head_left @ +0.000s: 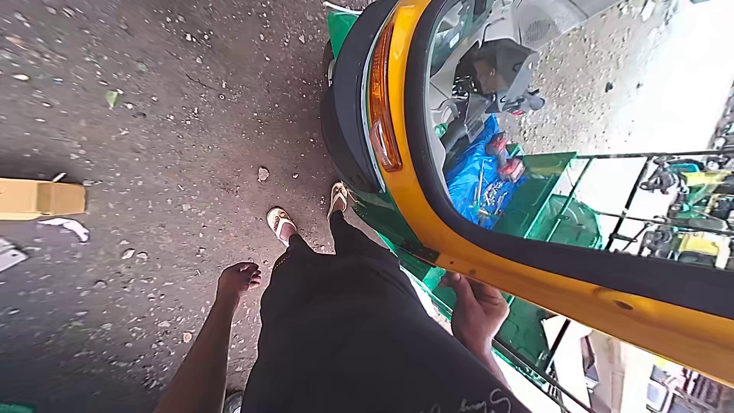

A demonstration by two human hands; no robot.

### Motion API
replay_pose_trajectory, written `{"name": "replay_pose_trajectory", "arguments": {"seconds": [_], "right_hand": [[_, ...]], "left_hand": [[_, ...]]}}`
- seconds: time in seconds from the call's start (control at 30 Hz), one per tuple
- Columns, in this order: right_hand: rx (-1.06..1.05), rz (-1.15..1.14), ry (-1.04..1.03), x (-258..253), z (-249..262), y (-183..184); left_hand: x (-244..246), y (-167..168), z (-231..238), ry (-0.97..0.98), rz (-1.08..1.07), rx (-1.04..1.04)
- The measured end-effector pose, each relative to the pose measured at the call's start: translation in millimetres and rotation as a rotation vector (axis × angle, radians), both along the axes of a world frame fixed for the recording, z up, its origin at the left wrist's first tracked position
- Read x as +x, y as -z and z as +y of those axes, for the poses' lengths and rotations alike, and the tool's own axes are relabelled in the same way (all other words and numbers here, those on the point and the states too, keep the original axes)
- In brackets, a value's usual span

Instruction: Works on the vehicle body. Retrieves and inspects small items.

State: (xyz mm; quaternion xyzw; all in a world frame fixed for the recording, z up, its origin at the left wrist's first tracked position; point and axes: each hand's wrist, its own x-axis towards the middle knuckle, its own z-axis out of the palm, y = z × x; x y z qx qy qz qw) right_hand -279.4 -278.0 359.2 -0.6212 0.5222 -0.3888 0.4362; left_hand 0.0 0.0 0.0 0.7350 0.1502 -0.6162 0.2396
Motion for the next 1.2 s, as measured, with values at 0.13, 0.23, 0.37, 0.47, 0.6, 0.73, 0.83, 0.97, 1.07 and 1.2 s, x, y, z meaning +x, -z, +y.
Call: {"name": "replay_pose_trajectory", "arguments": {"seconds": [0.13,0.23,0.37,0.47,0.6,0.73,0.83,0.97,1.07,1.2], "right_hand": [[-0.001,0.035,0.003,2,5,0],[-0.005,0.028,0.01,-2,1,2],[-0.035,-0.008,-0.033,-15,-18,6],[-0.136,0.006,-0.032,-22,-34,9],[-0.075,0.115,-0.078,-32,-46,11],[0.081,0.087,-0.111,-30,-52,9],[0.119,-0.011,-0.213,-29,-56,11],[0.098,-0.041,-0.349,-32,-64,17],[0.013,0.089,-0.409,-36,-72,14],[-0.226,0.335,-0.488,-39,-83,10]], "left_hand": [[2,-2,4,0.016,-0.017,-0.011],[6,-13,-11,0.028,-0.072,-0.092],[16,-47,-50,0.034,-0.129,-0.301],[18,-88,-89,0.018,-0.079,-0.523],[5,-156,-139,-0.053,0.039,-0.831],[-13,-222,-181,0.085,0.079,-1.023],[-29,-267,-204,0.159,0.075,-1.117],[-56,-303,-228,0.169,0.048,-1.234],[-74,-315,-244,0.128,0.09,-1.188],[-94,-321,-261,0.182,0.029,-1.076]]}}
